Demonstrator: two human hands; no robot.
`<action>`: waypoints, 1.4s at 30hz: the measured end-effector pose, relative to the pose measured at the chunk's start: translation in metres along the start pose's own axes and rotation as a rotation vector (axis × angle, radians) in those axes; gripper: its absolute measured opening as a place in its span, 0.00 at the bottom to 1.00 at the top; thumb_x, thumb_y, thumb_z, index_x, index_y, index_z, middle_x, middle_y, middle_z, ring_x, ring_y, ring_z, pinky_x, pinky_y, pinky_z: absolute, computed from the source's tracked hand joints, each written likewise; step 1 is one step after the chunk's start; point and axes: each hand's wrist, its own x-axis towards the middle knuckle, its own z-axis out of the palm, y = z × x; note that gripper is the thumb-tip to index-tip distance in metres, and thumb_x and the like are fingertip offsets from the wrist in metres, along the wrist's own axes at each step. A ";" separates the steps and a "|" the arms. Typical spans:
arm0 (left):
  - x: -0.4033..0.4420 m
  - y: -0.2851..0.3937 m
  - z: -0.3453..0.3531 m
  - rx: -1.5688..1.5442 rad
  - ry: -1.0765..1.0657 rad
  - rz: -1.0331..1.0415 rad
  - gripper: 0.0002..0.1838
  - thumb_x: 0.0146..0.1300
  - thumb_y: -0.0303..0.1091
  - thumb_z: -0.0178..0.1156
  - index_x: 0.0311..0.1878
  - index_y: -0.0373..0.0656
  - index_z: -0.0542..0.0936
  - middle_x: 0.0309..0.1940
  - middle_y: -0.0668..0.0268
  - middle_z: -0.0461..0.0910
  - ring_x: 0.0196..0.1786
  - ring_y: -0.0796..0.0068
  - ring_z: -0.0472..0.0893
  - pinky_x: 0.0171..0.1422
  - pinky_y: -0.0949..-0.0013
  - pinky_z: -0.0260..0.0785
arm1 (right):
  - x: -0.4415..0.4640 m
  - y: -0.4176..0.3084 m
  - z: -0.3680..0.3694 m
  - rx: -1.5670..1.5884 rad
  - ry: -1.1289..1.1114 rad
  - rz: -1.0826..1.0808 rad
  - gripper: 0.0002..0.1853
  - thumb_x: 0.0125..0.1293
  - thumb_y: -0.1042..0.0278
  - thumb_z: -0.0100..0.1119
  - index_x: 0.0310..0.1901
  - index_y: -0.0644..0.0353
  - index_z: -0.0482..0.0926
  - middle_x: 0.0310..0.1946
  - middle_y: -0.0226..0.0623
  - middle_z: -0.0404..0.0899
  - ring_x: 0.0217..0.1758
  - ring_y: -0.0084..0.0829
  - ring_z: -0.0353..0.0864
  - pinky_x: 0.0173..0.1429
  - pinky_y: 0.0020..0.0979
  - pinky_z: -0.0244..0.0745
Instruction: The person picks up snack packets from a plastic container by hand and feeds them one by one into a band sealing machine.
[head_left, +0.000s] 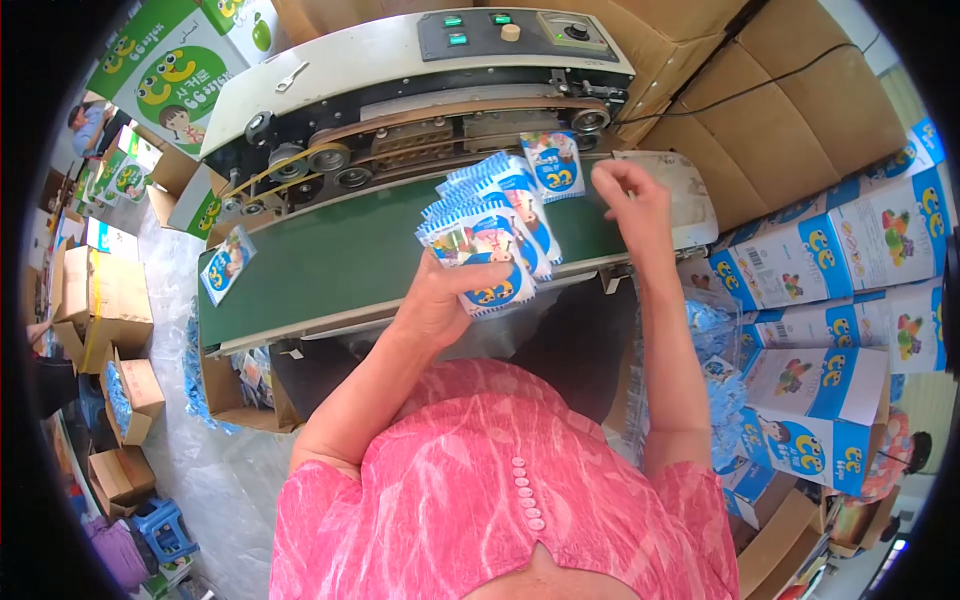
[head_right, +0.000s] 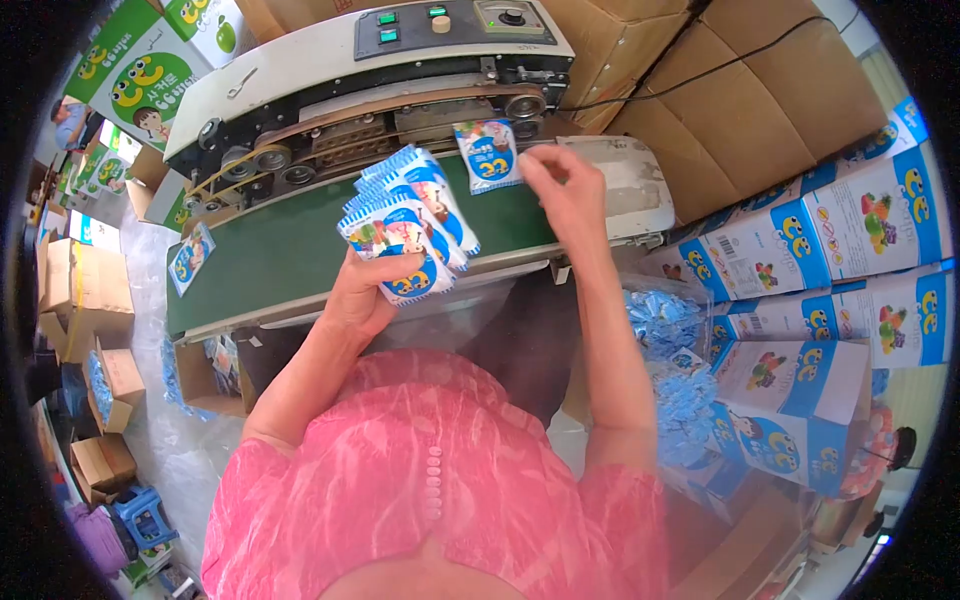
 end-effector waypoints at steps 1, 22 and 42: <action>0.002 -0.002 0.000 0.017 -0.015 -0.003 0.27 0.48 0.16 0.65 0.54 0.37 0.74 0.45 0.60 0.81 0.46 0.68 0.82 0.52 0.65 0.76 | -0.011 -0.007 0.002 0.002 -0.010 0.003 0.14 0.62 0.65 0.63 0.44 0.66 0.81 0.36 0.33 0.82 0.35 0.20 0.79 0.30 0.22 0.73; 0.008 -0.011 -0.002 0.071 -0.086 -0.046 0.27 0.46 0.18 0.65 0.54 0.37 0.75 0.43 0.60 0.82 0.44 0.66 0.83 0.50 0.65 0.76 | -0.058 -0.013 0.022 0.452 -0.201 -0.097 0.08 0.69 0.69 0.54 0.44 0.63 0.80 0.35 0.26 0.80 0.34 0.14 0.76 0.38 0.19 0.73; 0.004 -0.019 0.006 0.114 -0.011 0.047 0.24 0.46 0.14 0.66 0.50 0.37 0.77 0.42 0.61 0.82 0.43 0.70 0.83 0.49 0.67 0.76 | -0.029 0.006 0.001 0.541 0.252 0.144 0.07 0.64 0.73 0.58 0.43 0.64 0.77 0.34 0.31 0.81 0.31 0.18 0.80 0.27 0.20 0.76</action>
